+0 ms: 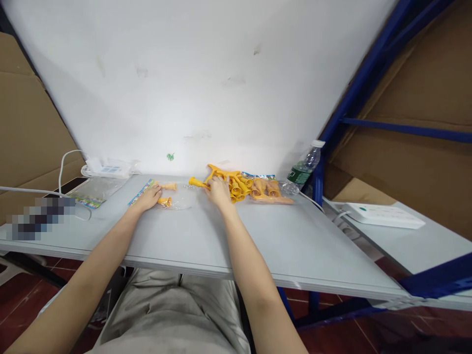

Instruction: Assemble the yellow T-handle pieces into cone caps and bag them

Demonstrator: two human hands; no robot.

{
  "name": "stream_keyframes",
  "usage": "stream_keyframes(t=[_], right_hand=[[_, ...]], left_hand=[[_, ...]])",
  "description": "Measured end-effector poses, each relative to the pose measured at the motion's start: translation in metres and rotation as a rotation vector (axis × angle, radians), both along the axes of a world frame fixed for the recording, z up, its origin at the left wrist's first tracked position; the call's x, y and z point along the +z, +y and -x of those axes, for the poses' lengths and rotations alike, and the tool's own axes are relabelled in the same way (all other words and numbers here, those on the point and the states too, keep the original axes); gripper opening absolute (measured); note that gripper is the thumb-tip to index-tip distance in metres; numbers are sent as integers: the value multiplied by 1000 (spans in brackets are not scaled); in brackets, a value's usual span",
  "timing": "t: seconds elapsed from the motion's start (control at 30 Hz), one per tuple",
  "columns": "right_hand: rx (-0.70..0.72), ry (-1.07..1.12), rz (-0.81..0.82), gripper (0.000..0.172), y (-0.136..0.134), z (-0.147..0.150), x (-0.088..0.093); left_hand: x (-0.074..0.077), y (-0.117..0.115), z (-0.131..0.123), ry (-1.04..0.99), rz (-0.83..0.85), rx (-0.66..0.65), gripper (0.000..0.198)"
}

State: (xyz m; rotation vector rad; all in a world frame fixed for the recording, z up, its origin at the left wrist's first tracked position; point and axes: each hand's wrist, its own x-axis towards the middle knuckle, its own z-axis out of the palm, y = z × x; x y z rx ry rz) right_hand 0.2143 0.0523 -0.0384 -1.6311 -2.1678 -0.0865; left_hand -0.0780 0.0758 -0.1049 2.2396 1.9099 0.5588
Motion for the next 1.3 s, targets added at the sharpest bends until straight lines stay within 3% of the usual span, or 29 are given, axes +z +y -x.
stream_keyframes(t=[0.23,0.47,0.63,0.83,1.03,1.3], right_hand=[[-49,-2,29,21,-6,-7,7],[-15,-113,154,17,-6,5,-3],[21,-117,156,22,-8,21,-7],[-69,-100,189,24,-11,28,-5],[-135,-106,228,27,-9,32,-8],[-158,-122,219,28,-10,36,-12]], left_hand=[[-1,0,0,-9,-13,1,50],[-3,1,1,-12,1,2,50],[5,-5,-7,70,5,-14,52],[15,2,-24,74,36,76,49],[6,16,-29,-60,63,47,52],[-2,12,-28,-77,-12,0,51]])
